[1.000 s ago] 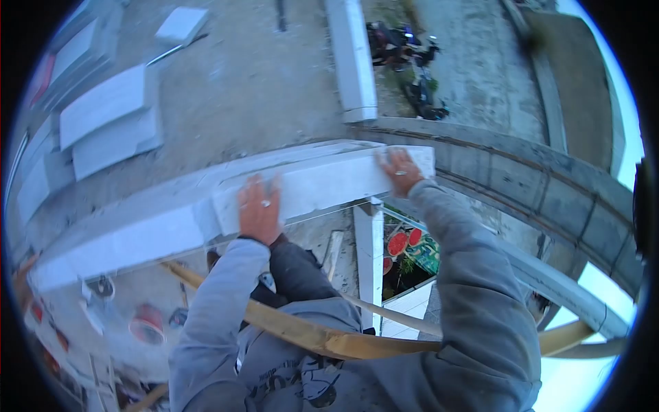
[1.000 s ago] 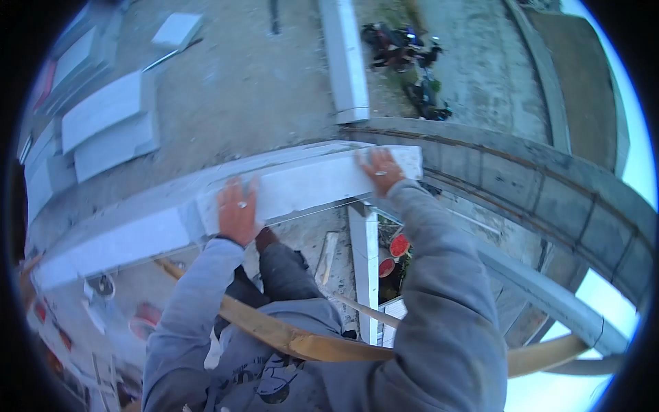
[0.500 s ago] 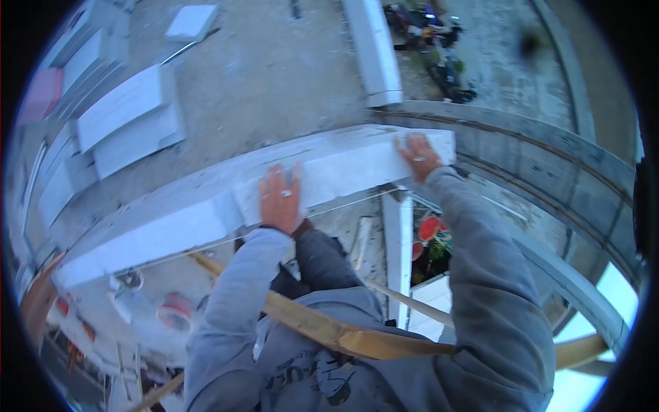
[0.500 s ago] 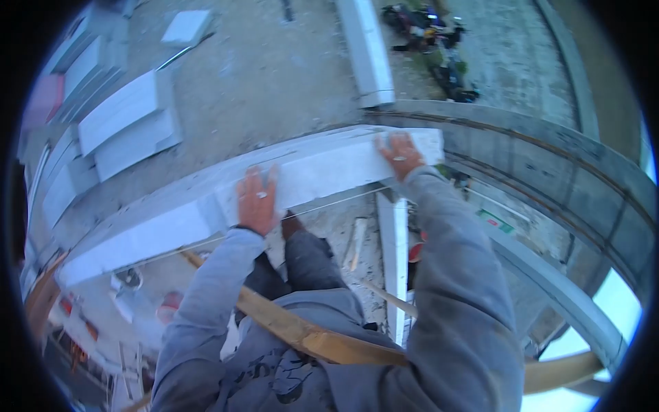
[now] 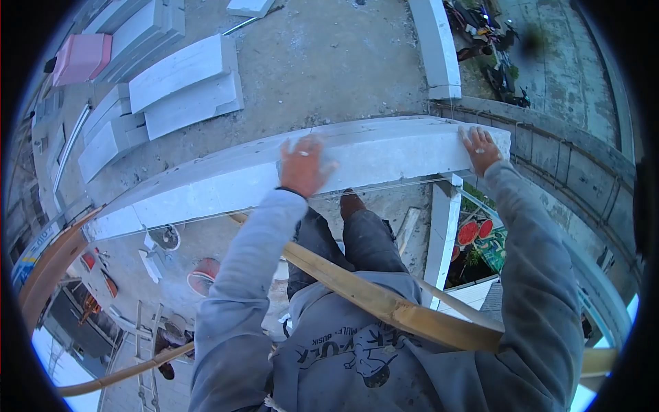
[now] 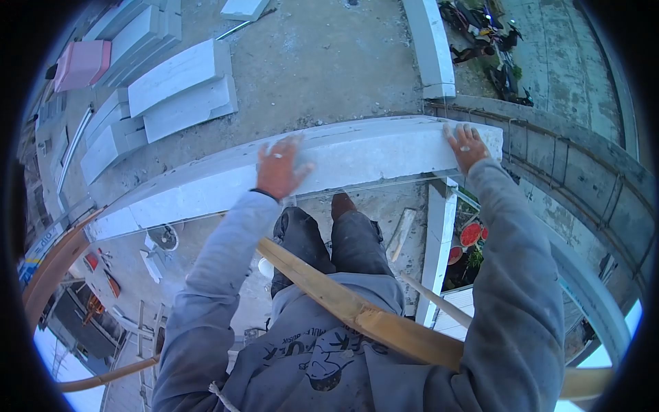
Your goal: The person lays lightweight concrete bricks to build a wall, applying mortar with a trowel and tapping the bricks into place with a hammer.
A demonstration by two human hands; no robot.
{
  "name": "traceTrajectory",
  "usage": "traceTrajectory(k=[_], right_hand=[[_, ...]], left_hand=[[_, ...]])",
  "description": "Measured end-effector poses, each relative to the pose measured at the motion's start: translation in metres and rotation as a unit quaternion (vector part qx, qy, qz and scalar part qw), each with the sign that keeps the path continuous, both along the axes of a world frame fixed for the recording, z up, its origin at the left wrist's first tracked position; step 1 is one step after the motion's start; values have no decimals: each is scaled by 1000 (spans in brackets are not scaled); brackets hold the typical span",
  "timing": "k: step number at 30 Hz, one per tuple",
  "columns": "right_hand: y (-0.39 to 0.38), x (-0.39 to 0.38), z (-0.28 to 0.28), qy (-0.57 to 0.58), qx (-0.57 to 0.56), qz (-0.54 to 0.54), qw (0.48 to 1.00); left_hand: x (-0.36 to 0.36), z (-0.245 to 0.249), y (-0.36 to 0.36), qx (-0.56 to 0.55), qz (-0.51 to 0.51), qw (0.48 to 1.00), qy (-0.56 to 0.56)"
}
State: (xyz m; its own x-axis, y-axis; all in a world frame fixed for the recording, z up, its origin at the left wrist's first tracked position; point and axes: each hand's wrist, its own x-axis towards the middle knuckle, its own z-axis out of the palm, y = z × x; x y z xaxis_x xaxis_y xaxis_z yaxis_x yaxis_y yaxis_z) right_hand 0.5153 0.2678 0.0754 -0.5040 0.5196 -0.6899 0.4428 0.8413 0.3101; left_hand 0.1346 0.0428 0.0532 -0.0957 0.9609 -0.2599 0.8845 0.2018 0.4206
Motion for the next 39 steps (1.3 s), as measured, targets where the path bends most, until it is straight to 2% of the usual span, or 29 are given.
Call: traceTrajectory(k=[1, 3, 5, 7, 9, 11, 14, 15, 16, 17, 18, 19, 20, 21, 22, 23, 24, 25, 26, 27, 28, 29, 30, 33, 35, 36, 37, 38, 39], right_hand=[[5, -9, 13, -4, 4, -5, 1000], [15, -41, 34, -85, -77, -63, 991], [33, -58, 24, -101, -29, -66, 992], [52, -89, 29, 6, 15, -124, 992], [47, -158, 80, 62, 31, -174, 982], [48, -200, 85, 210, 71, -209, 952], [-4, -281, 112, 374, 54, -375, 847], [-40, -304, 136, 395, 8, -443, 805], [-67, -324, 132, 444, -8, -433, 784], [-103, -337, 129, 541, -31, -424, 725], [-145, -340, 157, 632, -117, -408, 649], [-181, -341, 162, 682, -158, -368, 613], [-216, -333, 169, 677, -224, -361, 601], [-257, -320, 169, 703, -197, -337, 594], [-288, -295, 191, 649, -245, -372, 617], [-312, -271, 185, 617, -309, -363, 626], [-337, -240, 173, 580, -390, -383, 603], [-359, -210, 163, 589, -399, -365, 600], [-378, -172, 152, 464, -484, -428, 606], [-393, -133, 137, 360, -444, -396, 719], [-417, -91, 116, 296, -384, -399, 778], [-415, -66, 121, 265, -445, -398, 757], [-398, -61, 153, 222, -500, -546, 634], [-380, -15, 146, 69, -519, -621, 583], [-358, 40, 92, 73, -381, -547, 742], [-339, 73, 60, 73, -380, -541, 747], [-313, 109, 24, 208, -230, -554, 773], [-284, 147, -18, 336, -75, -545, 765], [-247, 189, -65, 399, 25, -453, 797]], left_hand=[[-13, -6, -3, 4, -5, 1000, -4], [-35, -15, -9, -145, -14, 982, -123], [-37, -20, -17, -76, -24, 989, -125], [-38, -12, -9, -134, -42, 989, -52], [-43, -8, -6, -148, -48, 985, -68], [-48, -7, -6, -163, -51, 982, -81], [-47, -21, -12, -135, -42, 988, -57], [-47, -23, -14, -121, -43, 990, -59], [-48, -30, -18, -109, -44, 991, -64], [-57, -55, -23, -60, -89, 992, -71], [-65, -89, -25, -11, -126, 989, -79], [-62, -127, -24, 2, -141, 987, -81], [-60, -169, -28, 41, -97, 994, -34], [-59, -188, -29, 76, -49, 996, 14], [-47, -36, -18, -97, -77, 991, -47], [-49, -31, -19, -100, -79, 991, -46], [-50, -29, -19, -96, -84, 991, -46], [-48, -29, -18, -90, -88, 991, -46], [-48, -31, -18, -87, -87, 991, -48], [-50, -35, -20, -84, -90, 991, -44], [-51, -37, -19, -81, -92, 992, -40], [-49, -34, -14, -76, -87, 992, -40], [-46, -26, -15, -67, -74, 994, -51], [-41, -18, -15, -85, -63, 994, -26], [-37, -19, -9, -104, -54, 993, 9], [-37, -21, -12, -69, -62, 996, 18], [-36, -24, -15, -37, -71, 996, 29], [-35, -27, -16, -38, -60, 997, 31], [-34, -28, -11, -45, -56, 997, 37]])
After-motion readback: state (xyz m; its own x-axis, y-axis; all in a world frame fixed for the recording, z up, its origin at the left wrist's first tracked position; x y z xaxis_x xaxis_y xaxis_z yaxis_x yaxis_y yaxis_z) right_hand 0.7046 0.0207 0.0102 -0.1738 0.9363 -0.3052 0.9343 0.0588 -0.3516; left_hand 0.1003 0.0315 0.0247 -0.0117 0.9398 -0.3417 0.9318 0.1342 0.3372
